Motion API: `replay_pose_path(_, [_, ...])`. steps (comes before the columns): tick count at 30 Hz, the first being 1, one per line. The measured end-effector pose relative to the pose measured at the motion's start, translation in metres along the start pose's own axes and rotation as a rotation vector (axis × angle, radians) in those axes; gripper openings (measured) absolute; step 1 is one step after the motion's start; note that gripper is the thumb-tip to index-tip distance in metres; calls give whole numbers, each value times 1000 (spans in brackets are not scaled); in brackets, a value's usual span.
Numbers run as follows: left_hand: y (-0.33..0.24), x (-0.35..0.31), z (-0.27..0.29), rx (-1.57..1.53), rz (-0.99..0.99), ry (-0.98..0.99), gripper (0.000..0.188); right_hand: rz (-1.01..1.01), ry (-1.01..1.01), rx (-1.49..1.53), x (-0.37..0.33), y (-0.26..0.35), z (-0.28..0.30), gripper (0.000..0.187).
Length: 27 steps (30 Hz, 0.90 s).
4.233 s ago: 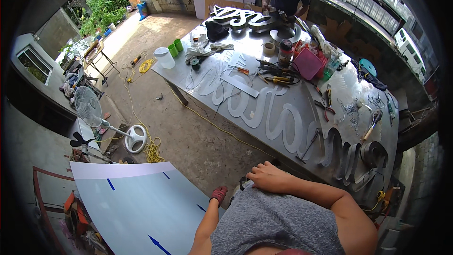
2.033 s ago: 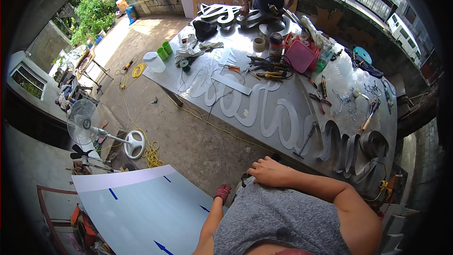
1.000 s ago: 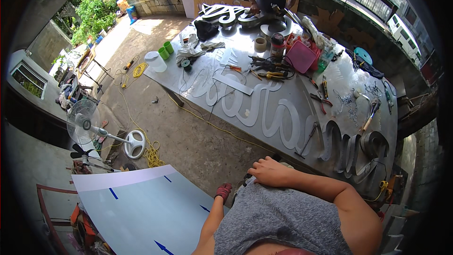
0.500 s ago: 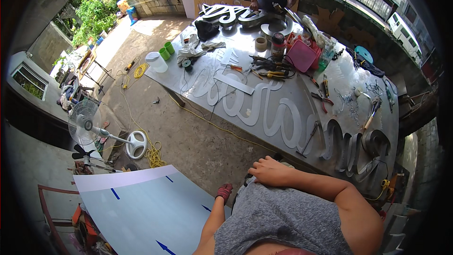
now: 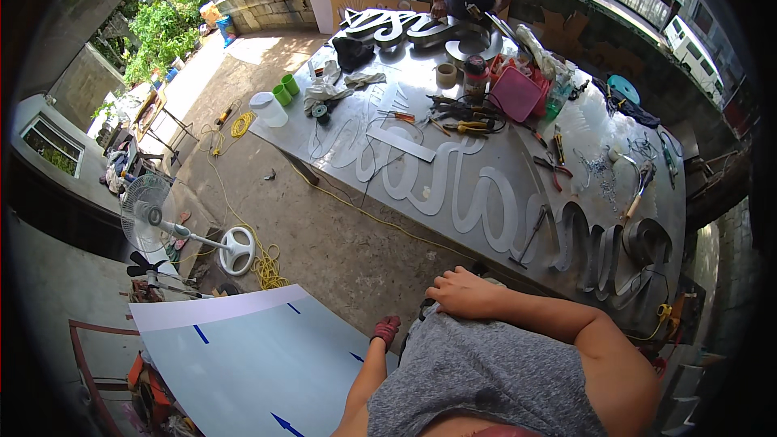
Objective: Manually cleaning, prepping, or assembling metal channel letters for a sign at a workbench.
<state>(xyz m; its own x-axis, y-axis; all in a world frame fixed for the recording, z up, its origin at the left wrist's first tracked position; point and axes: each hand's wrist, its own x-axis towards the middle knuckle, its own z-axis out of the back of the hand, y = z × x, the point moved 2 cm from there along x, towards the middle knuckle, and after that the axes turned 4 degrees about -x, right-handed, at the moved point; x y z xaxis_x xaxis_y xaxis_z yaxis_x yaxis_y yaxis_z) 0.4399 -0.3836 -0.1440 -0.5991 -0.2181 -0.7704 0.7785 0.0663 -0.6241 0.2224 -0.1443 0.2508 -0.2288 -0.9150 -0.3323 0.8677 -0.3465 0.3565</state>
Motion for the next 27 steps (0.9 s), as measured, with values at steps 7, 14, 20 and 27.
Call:
replay_pose_path(7, [-9,-6,-3,22,-9,-7,45,-12,12,6,-2,-1,1,39])
replay_pose_path(14, [-4,-5,-3,-35,1,-15,50,-11,12,26,-2,0,0,38])
replay_pose_path(20, [-7,-6,-2,-40,-11,-31,49,12,-60,41,-1,-1,-4,38])
replay_pose_path(27, [-16,-8,-1,-37,-9,-19,47,5,-75,34,1,-2,-9,37])
